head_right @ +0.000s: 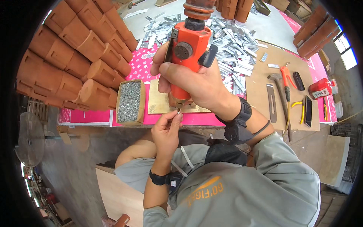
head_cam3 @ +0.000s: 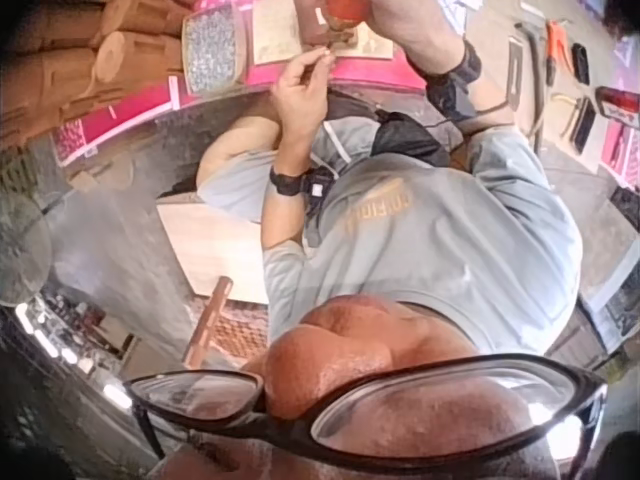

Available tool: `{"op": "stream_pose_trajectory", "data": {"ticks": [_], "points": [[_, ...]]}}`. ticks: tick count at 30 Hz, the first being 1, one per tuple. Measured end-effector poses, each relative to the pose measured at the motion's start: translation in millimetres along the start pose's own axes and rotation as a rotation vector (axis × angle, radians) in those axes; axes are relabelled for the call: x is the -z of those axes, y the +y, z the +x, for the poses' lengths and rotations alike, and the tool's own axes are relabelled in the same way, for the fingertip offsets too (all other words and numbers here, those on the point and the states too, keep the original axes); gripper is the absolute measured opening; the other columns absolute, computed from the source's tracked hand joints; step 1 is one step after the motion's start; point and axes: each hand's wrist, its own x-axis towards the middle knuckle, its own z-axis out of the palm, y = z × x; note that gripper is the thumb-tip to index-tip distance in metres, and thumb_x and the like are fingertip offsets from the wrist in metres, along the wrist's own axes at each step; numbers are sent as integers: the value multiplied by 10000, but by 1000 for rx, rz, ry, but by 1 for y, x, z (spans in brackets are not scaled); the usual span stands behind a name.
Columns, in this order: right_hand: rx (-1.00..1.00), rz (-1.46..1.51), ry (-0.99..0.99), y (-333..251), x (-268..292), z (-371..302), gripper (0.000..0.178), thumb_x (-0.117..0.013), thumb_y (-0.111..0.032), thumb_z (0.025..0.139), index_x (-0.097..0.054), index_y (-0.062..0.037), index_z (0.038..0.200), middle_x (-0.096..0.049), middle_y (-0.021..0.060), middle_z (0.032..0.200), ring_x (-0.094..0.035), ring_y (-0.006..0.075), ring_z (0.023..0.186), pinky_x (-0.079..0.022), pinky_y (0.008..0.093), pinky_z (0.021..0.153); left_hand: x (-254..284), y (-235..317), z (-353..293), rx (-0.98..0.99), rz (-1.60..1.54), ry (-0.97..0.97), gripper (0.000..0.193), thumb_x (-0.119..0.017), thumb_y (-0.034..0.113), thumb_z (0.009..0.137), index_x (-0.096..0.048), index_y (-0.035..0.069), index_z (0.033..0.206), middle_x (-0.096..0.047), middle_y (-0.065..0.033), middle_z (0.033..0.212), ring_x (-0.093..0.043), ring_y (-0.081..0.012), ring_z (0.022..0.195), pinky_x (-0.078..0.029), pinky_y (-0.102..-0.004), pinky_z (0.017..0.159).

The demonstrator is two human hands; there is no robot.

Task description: Assembling small wooden furniture components by attaching metal plates with screws and finishing the surface.

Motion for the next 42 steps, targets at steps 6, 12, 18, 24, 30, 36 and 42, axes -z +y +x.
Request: {"op": "stream_pose_trajectory", "data": {"ticks": [6,12,18,24,30,36,42], "points": [[19,-36,-15,8,1,-1,235,-600,-117,927,-585,0,1130,-663,132,1007,-678,183,730,-560,310,680,-6,-2,1,-48,17,13,152,-735,60,961,-731,-19,1090,-735,-32,917,-637,-57,768,-524,-212,694],[11,-40,2,9,5,-1,240,-612,-125,911,-590,5,1111,-664,133,995,-673,180,720,-557,307,668,-8,0,2,-65,22,4,153,-732,60,964,-726,-20,1094,-737,-33,924,-639,-58,793,-524,-215,715],[30,-32,16,6,5,1,254,-615,-133,894,-589,21,1095,-664,147,984,-671,182,708,-558,302,651,-10,1,2,-37,-24,16,175,-732,65,966,-719,-27,1114,-733,-39,930,-635,-56,808,-521,-212,728],[10,-17,45,6,6,-1,263,-617,-128,882,-586,20,1096,-660,151,989,-667,184,700,-560,301,647,-12,4,3,-93,12,54,144,-749,51,933,-739,-24,1056,-744,-88,915,-669,-104,796,-538,-255,738],[-2,-37,21,8,8,-2,275,-621,-124,868,-580,15,1102,-656,153,997,-661,182,698,-560,309,646,-14,2,4,-131,52,54,148,-768,43,907,-748,-7,1044,-744,-97,932,-663,-125,810,-523,-267,725],[1,-48,-6,12,12,-1,267,-620,-123,879,-577,11,1106,-658,147,1006,-662,176,721,-556,302,656,-16,4,17,-253,171,71,136,-787,44,867,-761,32,1001,-723,-83,967,-643,-213,899,-507,-332,790],[102,-154,9,24,15,19,242,-608,-78,905,-590,1,1133,-674,122,1019,-676,166,770,-554,298,682,-17,-2,56,-403,393,135,177,-837,70,809,-770,45,971,-702,-99,1105,-604,-259,1069,-503,-375,905]]}}
